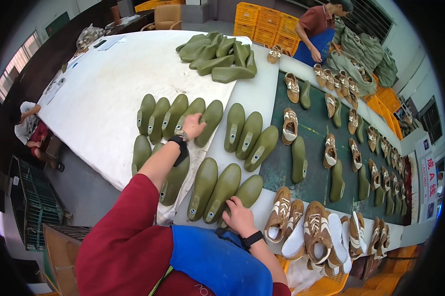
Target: Organizing shoe lasts and matching shoe uppers before placing them on a conveyor belt in a factory.
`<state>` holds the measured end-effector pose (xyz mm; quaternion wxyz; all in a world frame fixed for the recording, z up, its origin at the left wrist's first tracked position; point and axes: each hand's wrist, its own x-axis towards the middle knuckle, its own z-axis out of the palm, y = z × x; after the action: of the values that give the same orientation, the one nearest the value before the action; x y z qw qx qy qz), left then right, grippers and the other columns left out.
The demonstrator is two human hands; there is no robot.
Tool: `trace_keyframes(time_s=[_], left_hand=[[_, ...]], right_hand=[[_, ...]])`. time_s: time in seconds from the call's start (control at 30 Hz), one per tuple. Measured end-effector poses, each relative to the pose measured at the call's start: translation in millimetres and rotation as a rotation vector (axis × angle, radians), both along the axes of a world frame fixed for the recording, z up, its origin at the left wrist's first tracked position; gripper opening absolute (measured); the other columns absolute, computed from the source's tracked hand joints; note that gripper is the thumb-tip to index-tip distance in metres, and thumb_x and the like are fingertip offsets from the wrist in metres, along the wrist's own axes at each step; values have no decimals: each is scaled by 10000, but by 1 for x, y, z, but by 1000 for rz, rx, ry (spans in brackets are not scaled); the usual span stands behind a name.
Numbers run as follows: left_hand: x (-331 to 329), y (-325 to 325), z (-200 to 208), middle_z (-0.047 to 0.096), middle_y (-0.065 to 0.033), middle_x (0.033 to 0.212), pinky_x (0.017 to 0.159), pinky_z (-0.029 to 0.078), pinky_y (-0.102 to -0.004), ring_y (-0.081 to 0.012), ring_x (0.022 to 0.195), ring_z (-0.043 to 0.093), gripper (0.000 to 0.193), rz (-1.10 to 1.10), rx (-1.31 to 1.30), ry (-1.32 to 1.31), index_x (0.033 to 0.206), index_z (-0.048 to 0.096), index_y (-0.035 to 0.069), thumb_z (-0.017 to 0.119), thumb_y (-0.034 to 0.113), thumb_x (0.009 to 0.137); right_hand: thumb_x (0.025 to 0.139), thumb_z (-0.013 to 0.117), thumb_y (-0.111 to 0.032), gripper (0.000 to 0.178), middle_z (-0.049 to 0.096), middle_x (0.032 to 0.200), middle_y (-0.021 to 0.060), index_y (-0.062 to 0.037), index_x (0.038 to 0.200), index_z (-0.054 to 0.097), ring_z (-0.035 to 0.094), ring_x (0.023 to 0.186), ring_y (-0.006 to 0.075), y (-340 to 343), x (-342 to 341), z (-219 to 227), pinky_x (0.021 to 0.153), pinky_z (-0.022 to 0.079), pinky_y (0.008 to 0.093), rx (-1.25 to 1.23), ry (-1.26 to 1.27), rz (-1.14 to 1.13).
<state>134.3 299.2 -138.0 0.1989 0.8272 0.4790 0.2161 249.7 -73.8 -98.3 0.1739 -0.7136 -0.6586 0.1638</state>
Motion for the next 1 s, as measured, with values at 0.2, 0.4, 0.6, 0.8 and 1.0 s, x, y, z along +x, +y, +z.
trace_keyframes(time_s=[0.2, 0.4, 0.6, 0.8, 1.0], left_hand=[[-63, 0, 34, 362, -143, 1411, 1065, 206, -542, -347, 1331, 276, 652, 397, 103, 398, 1265, 540, 166, 640, 537, 738], [-70, -5, 38, 347, -207, 1382, 1094, 85, -547, -359, 1329, 272, 763, 329, -271, 513, 1282, 544, 192, 463, 732, 749], [-50, -1, 20, 400, -189, 1314, 1066, 198, -535, -356, 1263, 334, 678, 557, -169, 441, 1155, 640, 137, 491, 681, 779], [-39, 13, 15, 298, -205, 1405, 1050, 221, -552, -362, 1331, 221, 646, 598, -180, 423, 1215, 587, 133, 489, 633, 818], [-26, -7, 1, 265, -199, 1456, 1042, 269, -530, -388, 1354, 215, 643, 191, 540, 418, 1357, 410, 148, 633, 394, 806]], right_hand=[[764, 622, -275, 369, 559, 1185, 86, -83, 1079, 617, 649, 797, 314, 1, -1, -1, 698, 542, 412, -4, 11, -15], [764, 624, -280, 372, 560, 1184, 77, -87, 1082, 622, 650, 799, 311, 2, -3, 1, 699, 541, 414, -23, 9, -26], [764, 625, -277, 363, 560, 1181, 78, -77, 1067, 625, 649, 796, 310, 3, -5, 6, 693, 542, 414, -27, 36, -49], [764, 618, -259, 346, 561, 1180, 86, -56, 1044, 625, 647, 789, 310, 4, -4, 7, 693, 541, 412, -4, 53, -58], [760, 612, -249, 347, 563, 1180, 85, -53, 1045, 625, 647, 787, 300, 0, -8, 0, 698, 540, 403, 27, 64, -64]])
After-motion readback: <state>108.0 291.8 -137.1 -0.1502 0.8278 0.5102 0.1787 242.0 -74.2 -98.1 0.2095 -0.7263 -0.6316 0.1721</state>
